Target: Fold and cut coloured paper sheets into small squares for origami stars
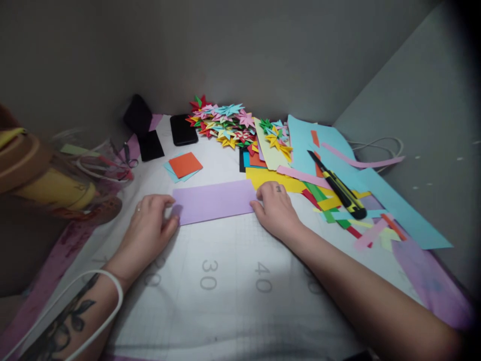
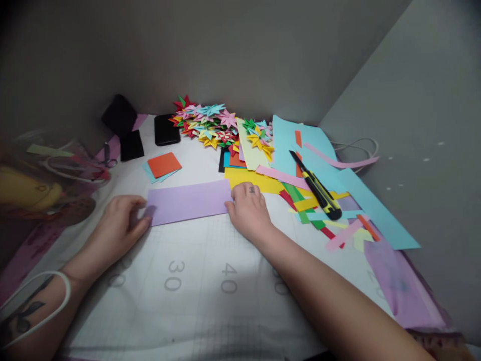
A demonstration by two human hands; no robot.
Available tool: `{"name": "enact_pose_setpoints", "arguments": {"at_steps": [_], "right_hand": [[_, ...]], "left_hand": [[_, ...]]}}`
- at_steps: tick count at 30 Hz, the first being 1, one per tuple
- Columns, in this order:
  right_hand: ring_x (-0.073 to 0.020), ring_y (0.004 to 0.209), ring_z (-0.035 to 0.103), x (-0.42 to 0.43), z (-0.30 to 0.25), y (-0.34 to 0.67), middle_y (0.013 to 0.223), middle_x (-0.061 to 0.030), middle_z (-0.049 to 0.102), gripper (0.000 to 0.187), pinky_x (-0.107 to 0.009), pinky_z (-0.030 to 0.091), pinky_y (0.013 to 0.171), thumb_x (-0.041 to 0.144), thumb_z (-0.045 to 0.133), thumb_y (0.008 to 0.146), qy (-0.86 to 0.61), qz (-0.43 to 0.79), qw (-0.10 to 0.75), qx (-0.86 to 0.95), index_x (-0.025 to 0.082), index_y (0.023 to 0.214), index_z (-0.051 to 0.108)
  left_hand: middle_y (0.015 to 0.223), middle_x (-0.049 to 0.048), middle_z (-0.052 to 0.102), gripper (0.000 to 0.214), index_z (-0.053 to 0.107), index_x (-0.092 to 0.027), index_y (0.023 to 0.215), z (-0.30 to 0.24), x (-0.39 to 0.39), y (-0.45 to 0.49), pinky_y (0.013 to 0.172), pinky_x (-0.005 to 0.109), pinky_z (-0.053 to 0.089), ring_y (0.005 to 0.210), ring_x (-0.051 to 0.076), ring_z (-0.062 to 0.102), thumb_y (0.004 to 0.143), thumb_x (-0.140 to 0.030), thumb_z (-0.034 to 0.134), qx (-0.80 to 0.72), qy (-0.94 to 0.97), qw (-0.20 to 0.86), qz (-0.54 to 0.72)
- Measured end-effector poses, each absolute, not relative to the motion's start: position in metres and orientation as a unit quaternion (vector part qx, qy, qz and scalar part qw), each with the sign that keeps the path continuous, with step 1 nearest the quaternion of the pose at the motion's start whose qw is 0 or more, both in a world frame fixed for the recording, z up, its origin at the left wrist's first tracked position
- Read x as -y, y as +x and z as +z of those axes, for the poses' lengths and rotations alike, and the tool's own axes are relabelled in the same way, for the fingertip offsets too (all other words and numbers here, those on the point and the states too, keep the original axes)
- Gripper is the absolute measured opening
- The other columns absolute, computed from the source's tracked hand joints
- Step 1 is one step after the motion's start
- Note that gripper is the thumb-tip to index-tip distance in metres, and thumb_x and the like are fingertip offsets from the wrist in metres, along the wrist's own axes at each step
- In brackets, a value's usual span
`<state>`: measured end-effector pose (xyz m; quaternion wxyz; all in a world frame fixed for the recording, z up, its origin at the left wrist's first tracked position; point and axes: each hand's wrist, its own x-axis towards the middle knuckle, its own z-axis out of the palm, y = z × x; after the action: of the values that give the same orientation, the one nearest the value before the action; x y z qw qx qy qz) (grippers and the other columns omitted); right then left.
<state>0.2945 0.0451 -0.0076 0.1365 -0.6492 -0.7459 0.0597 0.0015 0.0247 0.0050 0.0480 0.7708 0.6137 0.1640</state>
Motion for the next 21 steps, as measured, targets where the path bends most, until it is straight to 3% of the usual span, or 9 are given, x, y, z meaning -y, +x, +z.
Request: {"name": "enact_pose_setpoints", "arguments": {"at_steps": [3, 5, 7, 11, 21], "right_hand": [[-0.0331, 0.13, 0.034, -0.047, -0.008, 0.296, 0.144, -0.0138, 0.039, 0.039, -0.054, 0.035, 0.102, 0.014, 0.051, 0.088, -0.57, 0.036, 0.149, 0.807, 0.023, 0.126, 0.053], [-0.0306, 0.142, 0.02, -0.05, -0.004, 0.297, 0.156, -0.0019, 0.025, 0.052, -0.059, 0.026, 0.107, 0.009, 0.046, 0.091, -0.467, 0.036, 0.124, 0.874, 0.039, 0.133, 0.048], [-0.0277, 0.145, 0.011, -0.054, 0.001, 0.298, 0.158, 0.007, 0.02, 0.056, -0.059, 0.021, 0.111, 0.01, 0.045, 0.093, -0.372, 0.056, 0.092, 0.922, 0.05, 0.133, 0.045], [-0.025, 0.146, 0.006, -0.06, 0.009, 0.298, 0.157, 0.0084, 0.019, 0.052, -0.057, 0.016, 0.114, 0.015, 0.044, 0.096, -0.303, 0.092, 0.044, 0.948, 0.049, 0.135, 0.043], [-0.0227, 0.145, 0.013, -0.061, 0.008, 0.297, 0.156, 0.0051, 0.023, 0.047, -0.054, 0.018, 0.113, 0.02, 0.04, 0.099, -0.296, 0.121, 0.027, 0.947, 0.048, 0.137, 0.04]], "left_hand": [[0.139, 0.0066, 0.042, 0.04, 0.056, -0.028, 0.123, 0.01, -0.022, 0.009, 0.102, 0.048, 0.033, 0.126, 0.031, 0.039, 0.09, -0.015, 0.038, -0.535, 0.835, 0.011, 0.13], [0.147, -0.002, 0.037, 0.05, 0.053, -0.04, 0.128, 0.014, -0.02, 0.013, 0.104, 0.051, 0.029, 0.135, 0.033, 0.03, 0.092, -0.01, 0.036, -0.472, 0.878, 0.013, 0.077], [0.147, -0.0041, 0.041, 0.053, 0.047, -0.046, 0.132, 0.015, -0.02, 0.014, 0.102, 0.051, 0.029, 0.136, 0.033, 0.029, 0.093, -0.012, 0.039, -0.416, 0.908, 0.014, 0.051], [0.143, -0.0005, 0.048, 0.053, 0.042, -0.046, 0.137, 0.007, -0.026, 0.01, 0.097, 0.049, 0.033, 0.131, 0.032, 0.037, 0.093, -0.015, 0.043, -0.371, 0.928, 0.002, 0.033], [0.144, -0.0006, 0.048, 0.058, 0.039, -0.048, 0.139, 0.003, -0.03, 0.01, 0.095, 0.044, 0.035, 0.122, 0.027, 0.044, 0.094, -0.012, 0.037, -0.382, 0.924, 0.021, 0.009]]}}
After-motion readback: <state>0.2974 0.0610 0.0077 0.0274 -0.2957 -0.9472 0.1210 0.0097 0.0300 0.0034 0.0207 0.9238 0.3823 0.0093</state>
